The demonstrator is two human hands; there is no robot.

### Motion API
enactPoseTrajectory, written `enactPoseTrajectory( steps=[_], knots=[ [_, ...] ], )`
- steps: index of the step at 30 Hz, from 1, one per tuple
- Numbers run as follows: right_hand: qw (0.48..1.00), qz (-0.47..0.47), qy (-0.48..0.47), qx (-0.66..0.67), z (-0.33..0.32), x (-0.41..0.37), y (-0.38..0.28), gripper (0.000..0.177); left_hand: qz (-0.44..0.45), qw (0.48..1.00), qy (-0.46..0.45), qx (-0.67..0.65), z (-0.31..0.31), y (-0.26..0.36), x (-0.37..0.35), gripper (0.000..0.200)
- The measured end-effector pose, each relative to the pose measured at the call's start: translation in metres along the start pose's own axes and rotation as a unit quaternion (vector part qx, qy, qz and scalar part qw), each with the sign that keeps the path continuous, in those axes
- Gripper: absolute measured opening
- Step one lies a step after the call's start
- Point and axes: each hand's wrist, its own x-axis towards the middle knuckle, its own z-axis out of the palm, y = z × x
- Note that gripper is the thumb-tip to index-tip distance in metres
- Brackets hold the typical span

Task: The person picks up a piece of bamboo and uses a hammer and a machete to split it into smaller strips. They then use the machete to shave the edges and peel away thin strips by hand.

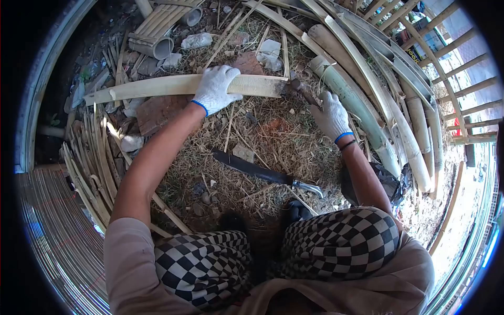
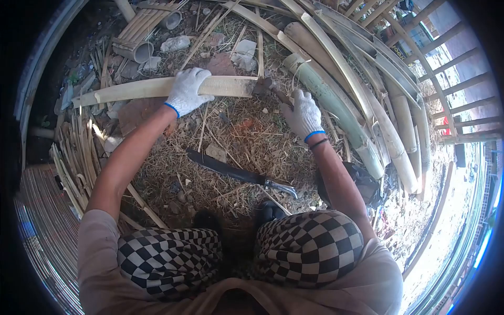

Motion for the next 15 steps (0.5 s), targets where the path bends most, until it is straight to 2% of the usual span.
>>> enactPoseTrajectory(
  steps=[3, 7, 8, 11, 12, 15],
  knots=[
    [0.989, -0.067, 0.067, 0.116, -0.01, 0.011, -0.027, 0.05, 0.003, 0.999, -0.006, 0.035, -0.008, 0.008, -0.002, 0.05],
    [0.969, -0.091, -0.059, 0.222, -0.018, 0.022, -0.066, 0.056, 0.087, 0.99, -0.009, 0.108, -0.007, 0.004, -0.011, 0.033],
    [0.945, -0.096, -0.077, 0.305, -0.006, 0.022, -0.067, 0.05, 0.102, 0.987, -0.016, 0.121, -0.005, 0.002, -0.013, 0.015],
    [0.875, -0.099, -0.18, 0.439, -0.003, 0.022, -0.08, 0.038, 0.139, 0.984, 0.009, 0.11, 0.001, -0.006, -0.023, 0.01],
    [0.822, -0.021, -0.249, 0.511, -0.014, 0.02, -0.083, 0.029, 0.144, 0.985, 0.028, 0.089, 0.001, -0.01, -0.025, 0.011],
    [0.796, -0.001, -0.27, 0.542, -0.008, 0.022, -0.089, 0.026, 0.153, 0.985, 0.067, 0.037, 0.001, -0.023, -0.029, 0.014]
  ],
)
